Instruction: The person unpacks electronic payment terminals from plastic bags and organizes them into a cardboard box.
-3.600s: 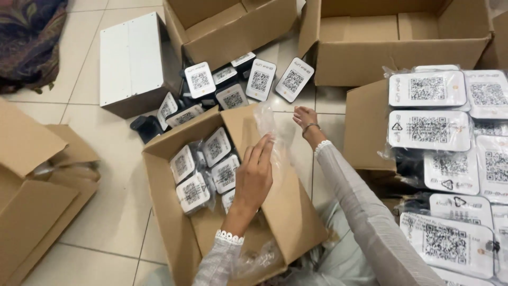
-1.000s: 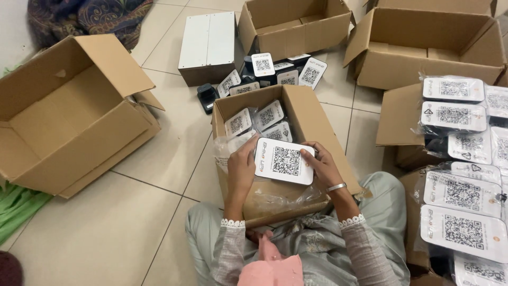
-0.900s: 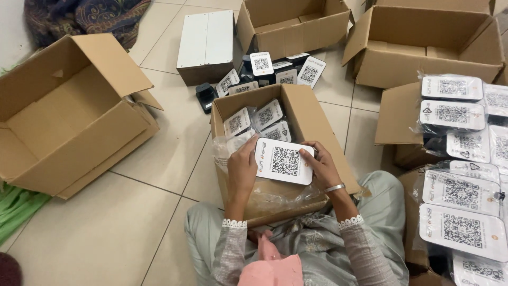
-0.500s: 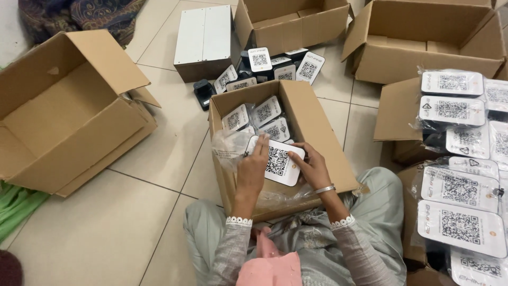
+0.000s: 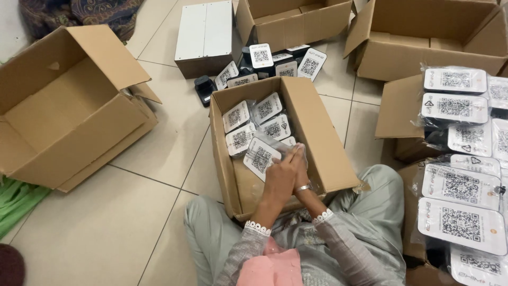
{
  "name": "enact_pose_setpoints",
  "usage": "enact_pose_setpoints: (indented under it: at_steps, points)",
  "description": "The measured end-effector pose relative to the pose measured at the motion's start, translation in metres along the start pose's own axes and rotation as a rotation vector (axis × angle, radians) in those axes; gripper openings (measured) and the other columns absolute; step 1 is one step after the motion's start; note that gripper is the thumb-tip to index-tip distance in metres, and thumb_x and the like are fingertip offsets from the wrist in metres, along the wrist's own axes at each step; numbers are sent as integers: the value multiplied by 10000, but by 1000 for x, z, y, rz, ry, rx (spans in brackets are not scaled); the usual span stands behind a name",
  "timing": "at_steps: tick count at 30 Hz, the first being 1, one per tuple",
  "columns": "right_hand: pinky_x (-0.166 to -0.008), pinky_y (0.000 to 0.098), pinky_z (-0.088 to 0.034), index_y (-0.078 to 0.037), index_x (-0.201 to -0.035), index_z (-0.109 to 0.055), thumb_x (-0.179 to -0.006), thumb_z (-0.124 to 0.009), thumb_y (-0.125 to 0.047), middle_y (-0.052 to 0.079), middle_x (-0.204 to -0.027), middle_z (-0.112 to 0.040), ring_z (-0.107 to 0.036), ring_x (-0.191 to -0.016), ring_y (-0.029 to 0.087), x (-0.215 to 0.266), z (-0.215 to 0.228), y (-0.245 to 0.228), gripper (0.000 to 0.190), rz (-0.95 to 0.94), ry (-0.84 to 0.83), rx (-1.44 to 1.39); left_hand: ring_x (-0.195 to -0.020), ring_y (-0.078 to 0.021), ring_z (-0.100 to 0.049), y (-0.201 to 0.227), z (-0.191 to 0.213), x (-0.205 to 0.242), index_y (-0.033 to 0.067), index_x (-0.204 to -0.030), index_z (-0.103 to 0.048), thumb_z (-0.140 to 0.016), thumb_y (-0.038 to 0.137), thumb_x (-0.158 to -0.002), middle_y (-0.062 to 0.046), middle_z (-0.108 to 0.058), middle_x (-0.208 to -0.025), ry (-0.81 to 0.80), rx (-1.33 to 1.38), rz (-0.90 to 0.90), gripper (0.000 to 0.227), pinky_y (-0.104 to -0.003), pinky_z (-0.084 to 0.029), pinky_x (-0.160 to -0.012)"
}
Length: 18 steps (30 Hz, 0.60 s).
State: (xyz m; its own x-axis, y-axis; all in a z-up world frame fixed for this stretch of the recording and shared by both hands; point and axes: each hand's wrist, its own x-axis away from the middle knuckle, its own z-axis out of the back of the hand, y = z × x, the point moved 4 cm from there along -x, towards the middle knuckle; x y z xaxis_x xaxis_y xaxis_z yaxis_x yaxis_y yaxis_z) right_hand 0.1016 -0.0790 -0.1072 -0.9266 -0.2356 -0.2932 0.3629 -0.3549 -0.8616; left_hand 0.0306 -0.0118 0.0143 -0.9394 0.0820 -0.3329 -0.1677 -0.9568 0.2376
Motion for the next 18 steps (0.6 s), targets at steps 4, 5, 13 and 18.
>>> enact_pose_setpoints:
  at_steps: [4,5,13,18]
  points:
    - [-687,420,-563,-12,-1162,-694,-893,-774,-213,193,-996,-704,-666,-806,321,-14,-26,6,345,178,18,93,-933,-379,-727,-6,-17,5,92,-1458,-479,-653,-7,-791,-39,-614,-1419,26,-130,36,697,-324,-619,-613]
    - [-687,420,-563,-12,-1162,-694,-893,-774,-213,193,-996,-704,-666,-806,321,-24,-35,-6,345,179,16,90,-933,-379,-727,-13,-16,4,92,-1458,-479,-653,-7,-791,-39,-614,-1419,27,-133,39,697,-324,-619,-613]
    - [-675,428,-572,-64,-940,-725,-991,-565,-331,143,-859,-716,-681,-728,285,-62,-165,25,316,214,-838,706,-782,-299,-730,-116,-50,51,-69,-1535,-346,-571,-42,-923,-264,-697,-1111,370,294,428,652,-371,-588,-643]
    - [-697,431,-572,-81,-961,-727,-826,-681,-244,139,-899,-750,-706,-780,305,-59,-205,41,217,546,-1031,851,-704,-254,-780,-137,-61,65,-16,-1573,-249,-448,-28,-972,-164,-732,-892,155,810,858,633,-344,-616,-609]
